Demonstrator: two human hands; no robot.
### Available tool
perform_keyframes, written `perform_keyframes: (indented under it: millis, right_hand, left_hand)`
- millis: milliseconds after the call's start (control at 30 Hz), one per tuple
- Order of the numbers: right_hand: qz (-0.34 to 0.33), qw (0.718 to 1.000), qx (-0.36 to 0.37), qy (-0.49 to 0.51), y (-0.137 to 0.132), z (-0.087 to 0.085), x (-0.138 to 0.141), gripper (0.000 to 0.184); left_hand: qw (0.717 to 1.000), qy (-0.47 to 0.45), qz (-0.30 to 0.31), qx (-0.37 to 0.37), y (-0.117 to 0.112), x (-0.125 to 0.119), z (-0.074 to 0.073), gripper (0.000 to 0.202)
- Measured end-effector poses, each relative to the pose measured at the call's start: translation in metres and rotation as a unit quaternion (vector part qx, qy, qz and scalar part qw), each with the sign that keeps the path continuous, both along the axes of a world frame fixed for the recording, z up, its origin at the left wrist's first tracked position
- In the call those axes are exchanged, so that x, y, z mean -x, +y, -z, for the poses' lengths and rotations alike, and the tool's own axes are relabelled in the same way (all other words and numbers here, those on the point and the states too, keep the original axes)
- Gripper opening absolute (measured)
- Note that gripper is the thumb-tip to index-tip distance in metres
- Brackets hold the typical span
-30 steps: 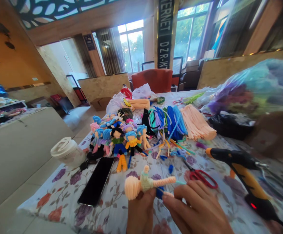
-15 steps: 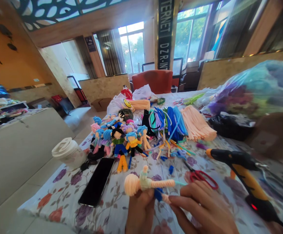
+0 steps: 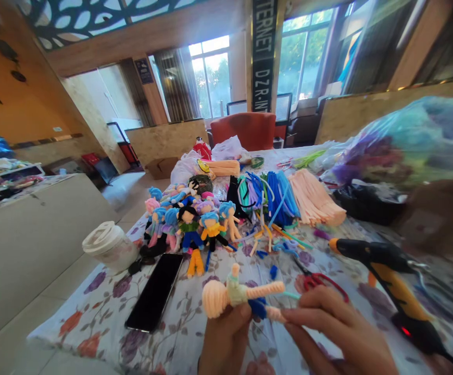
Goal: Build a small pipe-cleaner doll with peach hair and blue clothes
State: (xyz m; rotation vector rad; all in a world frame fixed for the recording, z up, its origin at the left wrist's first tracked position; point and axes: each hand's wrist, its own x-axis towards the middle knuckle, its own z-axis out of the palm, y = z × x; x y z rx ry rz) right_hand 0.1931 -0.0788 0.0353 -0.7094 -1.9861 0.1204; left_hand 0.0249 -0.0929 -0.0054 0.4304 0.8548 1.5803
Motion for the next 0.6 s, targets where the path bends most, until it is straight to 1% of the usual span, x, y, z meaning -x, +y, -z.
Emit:
perform_keyframes:
  millis: [67, 167, 233, 333, 433, 467, 500, 533, 600]
  right_hand:
    - [0.013, 1.0, 0.005, 0.011, 0.0, 0.001, -0.005, 0.007]
    - [0.028, 0.999, -0.033, -0.027, -0.001, 0.003, -0.003, 0.011]
    - [0.041, 0.995, -0.053, -0.068, -0.001, 0.003, 0.003, 0.016]
    - [0.06, 0.993, -0.065, -0.083, -0.002, 0.003, 0.013, 0.013]
    - [0.072, 0.991, -0.062, -0.09, -0.003, 0.0, 0.02, 0.028]
    - [0.072, 0.991, -0.057, -0.095, -0.003, -0.001, 0.021, 0.03]
    - [0.068, 0.992, -0.053, -0.095, -0.003, -0.002, 0.021, 0.027]
    - [0.06, 0.993, -0.05, -0.089, -0.003, -0.004, 0.019, 0.021]
    - [0.031, 0.996, -0.044, -0.073, -0.004, -0.006, 0.007, 0.012]
  left_hand:
    - [1.0, -0.01, -0.004, 0.011, 0.001, 0.001, 0.003, 0.016]
    - [1.0, -0.015, 0.02, 0.006, 0.002, 0.001, 0.003, 0.018]
    - [0.999, -0.013, 0.047, -0.007, 0.001, 0.001, 0.001, 0.018]
    - [0.998, -0.003, 0.068, -0.012, -0.002, 0.0, -0.005, 0.018]
    - [0.998, 0.006, 0.066, -0.005, -0.003, -0.002, -0.007, 0.022]
    - [0.998, 0.008, 0.064, -0.003, -0.003, -0.003, -0.006, 0.022]
    - [0.998, 0.01, 0.059, -0.002, -0.002, -0.004, -0.005, 0.019]
    - [0.999, 0.011, 0.052, -0.002, -0.001, -0.004, -0.003, 0.016]
    - [0.999, 0.014, 0.035, -0.004, 0.002, -0.003, 0.002, 0.009]
